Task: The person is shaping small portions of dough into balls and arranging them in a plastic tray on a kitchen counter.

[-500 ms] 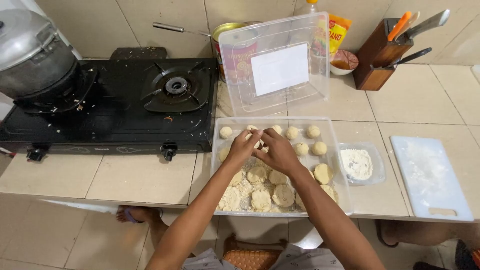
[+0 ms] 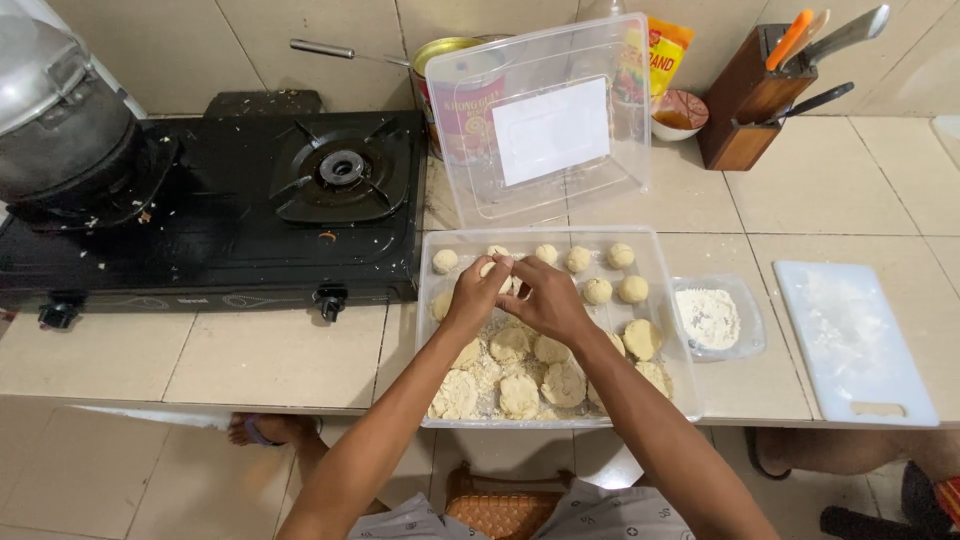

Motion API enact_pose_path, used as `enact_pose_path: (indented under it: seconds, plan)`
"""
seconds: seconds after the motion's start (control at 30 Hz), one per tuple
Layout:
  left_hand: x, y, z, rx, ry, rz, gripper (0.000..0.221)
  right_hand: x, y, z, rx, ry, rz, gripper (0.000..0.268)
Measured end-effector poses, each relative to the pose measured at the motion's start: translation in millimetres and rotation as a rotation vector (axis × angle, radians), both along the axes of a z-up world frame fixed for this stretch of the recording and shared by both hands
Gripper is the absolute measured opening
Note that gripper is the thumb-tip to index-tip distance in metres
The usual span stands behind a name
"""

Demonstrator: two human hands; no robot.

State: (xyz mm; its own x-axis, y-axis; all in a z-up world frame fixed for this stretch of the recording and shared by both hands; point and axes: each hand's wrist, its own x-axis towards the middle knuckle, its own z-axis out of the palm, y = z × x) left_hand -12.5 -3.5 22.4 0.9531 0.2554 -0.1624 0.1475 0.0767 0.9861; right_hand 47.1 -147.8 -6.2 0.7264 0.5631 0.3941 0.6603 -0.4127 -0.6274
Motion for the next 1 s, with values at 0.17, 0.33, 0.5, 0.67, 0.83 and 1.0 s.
enact_pose_path:
  seconds: [0.17,0.33,0.5,0.67,0.83,1.0]
  plan:
    - [13.9,8.4,-34.3,-0.327,-0.024,0.046,0.037,-6.4,-2.9,10.9,0.032,0.041,0.028,0.044]
    - [23.1,18.4,-51.2,-0.405,0.008,0.069,0.044,0.2,-1.8,2.4,0.026,0.049,0.029,0.056]
    - [28.8,20.6,-67.5,-0.225,-0.016,0.074,0.028,-0.6,-0.9,0.3,-0.049,0.095,0.035,0.051]
    - [24.4,16.5,-52.6,-0.302,0.004,0.084,0.031,-2.9,0.1,3.9,-0.03,0.086,0.041,0.051]
    - [26.0,20.5,-61.7,-0.374,0.01,0.076,0.032,-3.7,-1.2,4.1,-0.062,0.098,0.055,0.046]
    - [22.3,14.6,-55.5,-0.336,-0.004,0.035,0.029,-3.1,-0.8,3.4,-0.062,0.101,0.061,0.042]
